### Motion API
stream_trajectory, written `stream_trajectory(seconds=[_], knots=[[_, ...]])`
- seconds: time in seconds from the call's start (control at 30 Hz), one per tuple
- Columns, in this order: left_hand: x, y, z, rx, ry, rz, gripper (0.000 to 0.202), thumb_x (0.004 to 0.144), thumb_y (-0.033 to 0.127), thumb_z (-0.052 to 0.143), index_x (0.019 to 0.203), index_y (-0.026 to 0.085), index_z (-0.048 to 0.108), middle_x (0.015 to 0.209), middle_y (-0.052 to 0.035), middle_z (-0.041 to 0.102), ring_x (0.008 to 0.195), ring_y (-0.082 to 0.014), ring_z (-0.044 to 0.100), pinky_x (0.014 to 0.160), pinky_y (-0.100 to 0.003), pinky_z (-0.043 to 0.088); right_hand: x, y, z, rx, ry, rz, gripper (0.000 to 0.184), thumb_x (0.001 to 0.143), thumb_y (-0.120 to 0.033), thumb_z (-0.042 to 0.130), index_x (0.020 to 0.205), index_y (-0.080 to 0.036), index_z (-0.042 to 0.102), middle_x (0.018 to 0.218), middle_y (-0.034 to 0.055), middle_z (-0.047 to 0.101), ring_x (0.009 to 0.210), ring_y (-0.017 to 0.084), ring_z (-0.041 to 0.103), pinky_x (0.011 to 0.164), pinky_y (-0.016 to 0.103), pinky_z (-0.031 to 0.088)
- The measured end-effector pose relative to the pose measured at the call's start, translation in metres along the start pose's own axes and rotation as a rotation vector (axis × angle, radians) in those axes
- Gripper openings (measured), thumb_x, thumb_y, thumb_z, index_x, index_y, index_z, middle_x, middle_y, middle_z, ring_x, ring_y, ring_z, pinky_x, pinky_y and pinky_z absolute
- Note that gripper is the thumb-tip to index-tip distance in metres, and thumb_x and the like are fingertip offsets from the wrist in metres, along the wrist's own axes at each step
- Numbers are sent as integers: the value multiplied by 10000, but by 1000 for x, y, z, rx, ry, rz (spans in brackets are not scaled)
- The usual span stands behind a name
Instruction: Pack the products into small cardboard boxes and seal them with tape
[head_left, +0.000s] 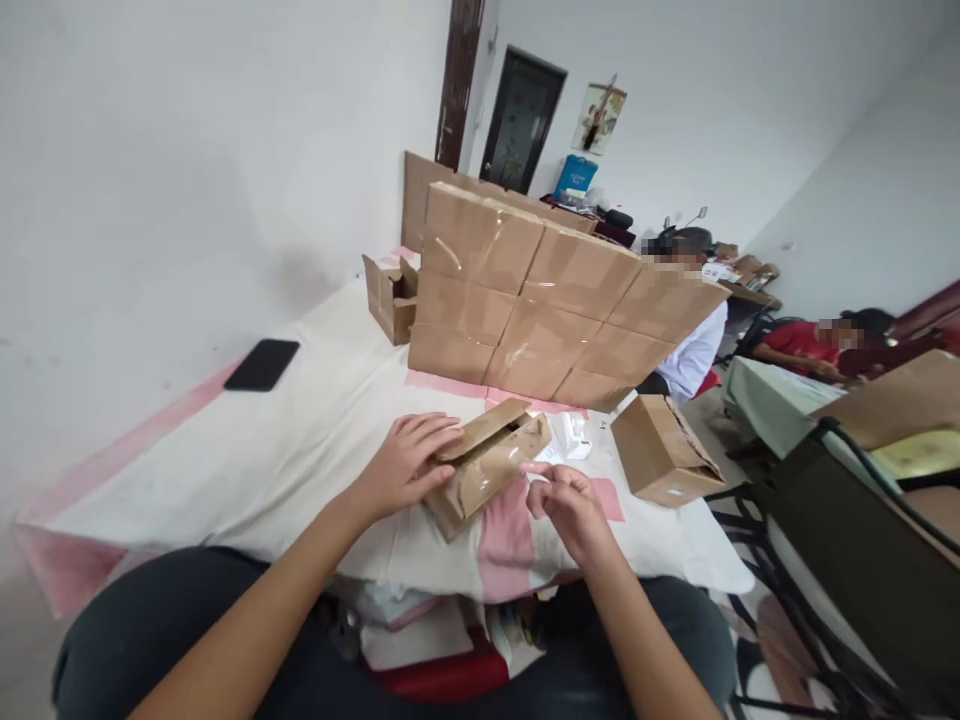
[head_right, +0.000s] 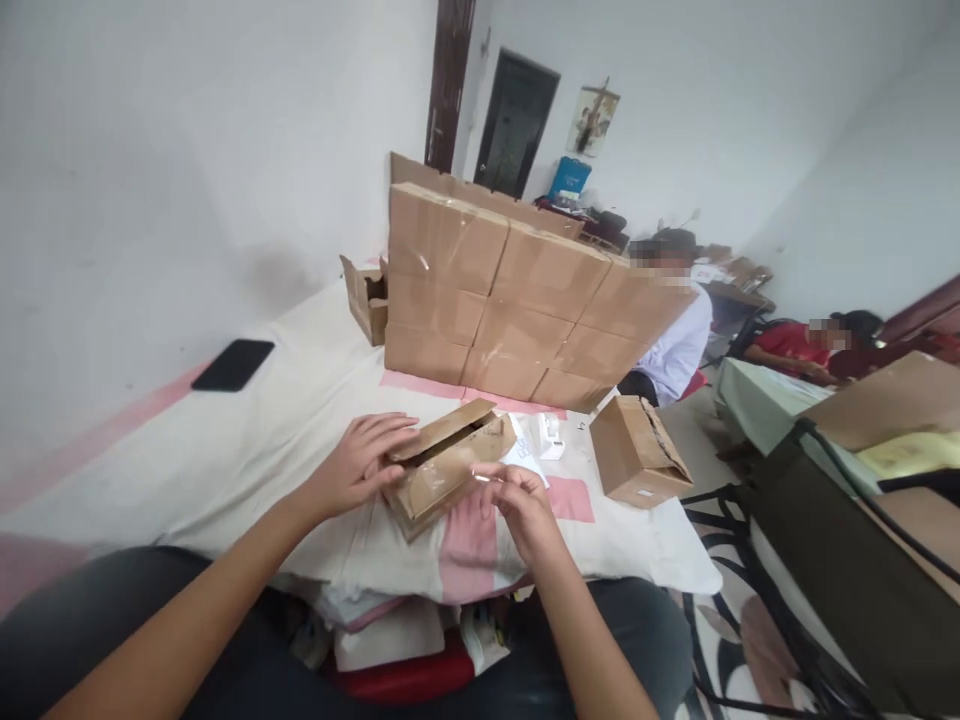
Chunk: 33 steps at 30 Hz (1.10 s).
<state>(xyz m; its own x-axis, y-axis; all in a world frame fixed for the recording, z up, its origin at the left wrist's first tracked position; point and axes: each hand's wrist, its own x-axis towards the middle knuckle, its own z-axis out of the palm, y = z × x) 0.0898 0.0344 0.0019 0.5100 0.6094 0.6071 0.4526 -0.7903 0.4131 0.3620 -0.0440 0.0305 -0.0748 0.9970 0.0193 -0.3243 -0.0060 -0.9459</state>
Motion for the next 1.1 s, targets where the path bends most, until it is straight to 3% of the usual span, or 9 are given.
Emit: stream_trajectory(seconds=[0.07, 0.13, 0.27, 0.43, 0.7, 0.87, 0.93, 1.1], knots=[[-17, 0, 13, -62, -68, -1, 536, 957, 506, 533, 1436, 268, 505, 1530, -105, 483, 1378, -295, 462, 1107, -457, 377, 11, -3, 12, 0, 21, 65, 457, 680, -175, 706, 571, -204, 263, 1011, 26, 760, 488, 124, 555, 549, 313, 392], [-28, 9, 26, -84, -48, -18, 600, 941, 551, 540, 1449, 233, 496, 1575, -133, 410, 1383, -308, 446, 1114, -460, 392, 22, -4, 20, -36, 37, 133, 454, 660, -178, 712, 584, -206, 265, 954, 14, 755, 483, 113, 536, 526, 298, 383], [-39, 31, 41, -18, 81, -100, 642, 914, 622, 542, 1395, 196, 557, 1522, -154, 469, 1302, -334, 489, 1082, -500, 430, 42, -6, 28, -120, 32, 254, 432, 654, -189, 738, 599, -208, 310, 897, 4, 741, 471, 87, 498, 486, 270, 383], [-43, 46, 48, 80, 177, -136, 551, 879, 647, 581, 1235, 237, 673, 1417, -105, 581, 1228, -351, 522, 1019, -519, 465, 56, -14, 35, -146, -42, 358, 417, 655, -162, 747, 609, -207, 335, 934, 26, 767, 396, 48, 384, 398, 230, 273], [-38, 63, 45, 14, 194, -230, 614, 822, 479, 674, 1360, 218, 535, 1394, -132, 560, 1139, -349, 537, 970, -504, 455, 68, -19, 45, -231, -33, 472, 438, 625, -176, 728, 603, -196, 291, 960, 25, 786, 393, 17, 237, 376, 191, 167], [-35, 55, 38, -234, 285, -321, 345, 789, 229, 607, 1130, 197, 562, 1204, -110, 581, 1099, -288, 548, 963, -442, 477, 67, -16, 50, -271, -48, 449, 452, 606, -200, 736, 601, -195, 284, 926, 13, 780, 386, 11, 251, 363, 186, 163], [-33, 46, 36, -319, 320, -331, 319, 807, 177, 549, 1125, 200, 554, 1174, -102, 565, 1127, -264, 550, 986, -418, 479, 66, -15, 53, -295, -44, 431, 457, 602, -216, 744, 610, -202, 286, 892, 16, 771, 386, 10, 249, 359, 187, 169], [-32, 31, 35, -260, 264, -293, 413, 912, 301, 544, 1317, 222, 555, 1339, -119, 514, 1222, -276, 535, 1047, -437, 463, 66, -13, 56, -343, 1, 418, 482, 594, -241, 767, 647, -223, 288, 728, -20, 701, 391, 22, 262, 343, 198, 193]])
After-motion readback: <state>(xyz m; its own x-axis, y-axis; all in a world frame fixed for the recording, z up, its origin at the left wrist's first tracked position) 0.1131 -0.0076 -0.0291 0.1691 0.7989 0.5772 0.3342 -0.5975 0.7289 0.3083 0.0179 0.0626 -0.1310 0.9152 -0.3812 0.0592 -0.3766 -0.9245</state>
